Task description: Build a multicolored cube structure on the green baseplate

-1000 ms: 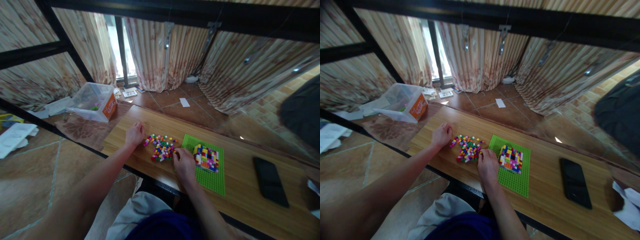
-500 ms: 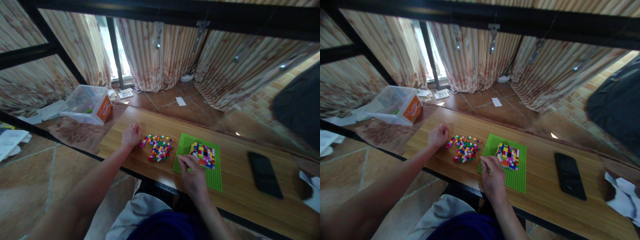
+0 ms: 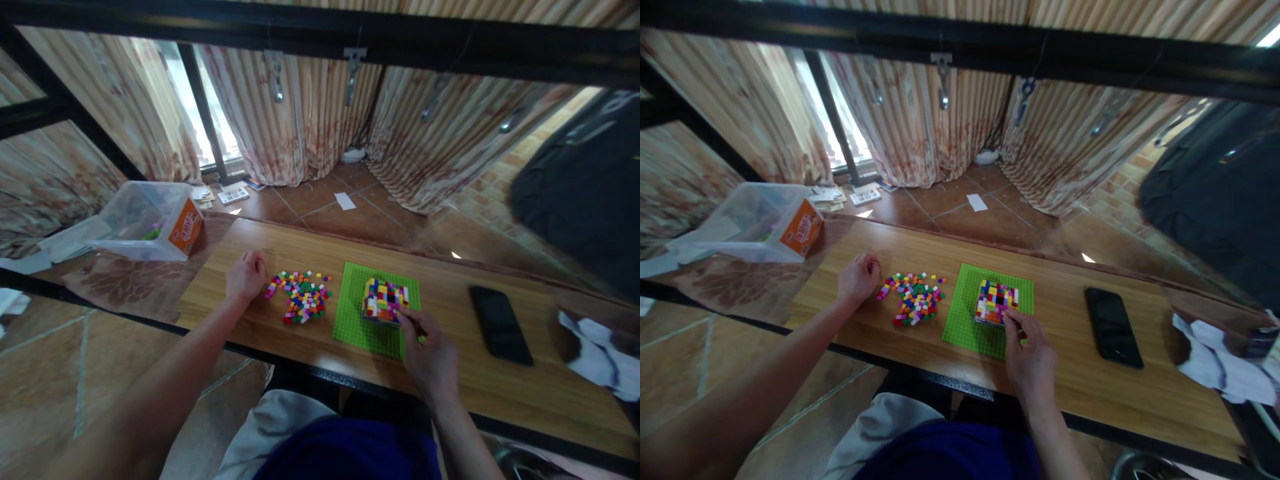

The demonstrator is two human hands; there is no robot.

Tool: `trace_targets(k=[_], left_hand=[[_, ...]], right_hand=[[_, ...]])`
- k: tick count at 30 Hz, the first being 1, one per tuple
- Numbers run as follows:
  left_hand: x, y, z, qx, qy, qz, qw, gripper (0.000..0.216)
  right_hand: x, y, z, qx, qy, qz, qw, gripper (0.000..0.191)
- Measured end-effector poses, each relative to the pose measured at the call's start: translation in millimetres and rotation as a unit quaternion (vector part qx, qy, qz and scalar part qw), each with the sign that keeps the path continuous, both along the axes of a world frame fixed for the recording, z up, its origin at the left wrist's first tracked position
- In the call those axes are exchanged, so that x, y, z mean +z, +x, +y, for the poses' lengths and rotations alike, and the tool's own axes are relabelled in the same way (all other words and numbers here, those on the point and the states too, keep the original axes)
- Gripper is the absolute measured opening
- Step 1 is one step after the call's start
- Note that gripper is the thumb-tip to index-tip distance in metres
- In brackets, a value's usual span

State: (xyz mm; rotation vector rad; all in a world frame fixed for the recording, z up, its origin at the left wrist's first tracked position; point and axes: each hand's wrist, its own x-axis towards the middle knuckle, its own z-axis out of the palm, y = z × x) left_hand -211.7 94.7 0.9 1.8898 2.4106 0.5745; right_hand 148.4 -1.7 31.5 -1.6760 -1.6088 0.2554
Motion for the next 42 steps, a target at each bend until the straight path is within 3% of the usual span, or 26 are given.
trace_targets(k=[11, 21, 26, 32, 42], left_hand=[[-3.2, -1, 1, -0.003, 0.008, 0.008, 1.0, 0.02], [-3.8, -1, 2, 0.002, 0.009, 0.007, 1.0, 0.019], [-3.1, -1, 1, 0.005, 0.002, 0.004, 1.0, 0.019], [-3.8, -1, 2, 0.003, 0.007, 0.005, 1.0, 0.019], [-2.7, -1, 1, -0.004, -0.002, 0.014, 1.0, 0.02]], right_hand=[[-8.7, -1, 8, 0.025, 0.031, -0.026, 0.999, 0.028], [-10.8, 1, 16, -0.048, -0.028, 0.113, 0.992, 0.034], [-12.5, 1, 21, -0.104, -0.087, 0.237, 0.962, 0.049], [-19.6, -3, 26, -0.089, -0.101, 0.411, 0.902, 0.053], [-22.4, -5, 26, -0.085, -0.082, 0.431, 0.894, 0.051]])
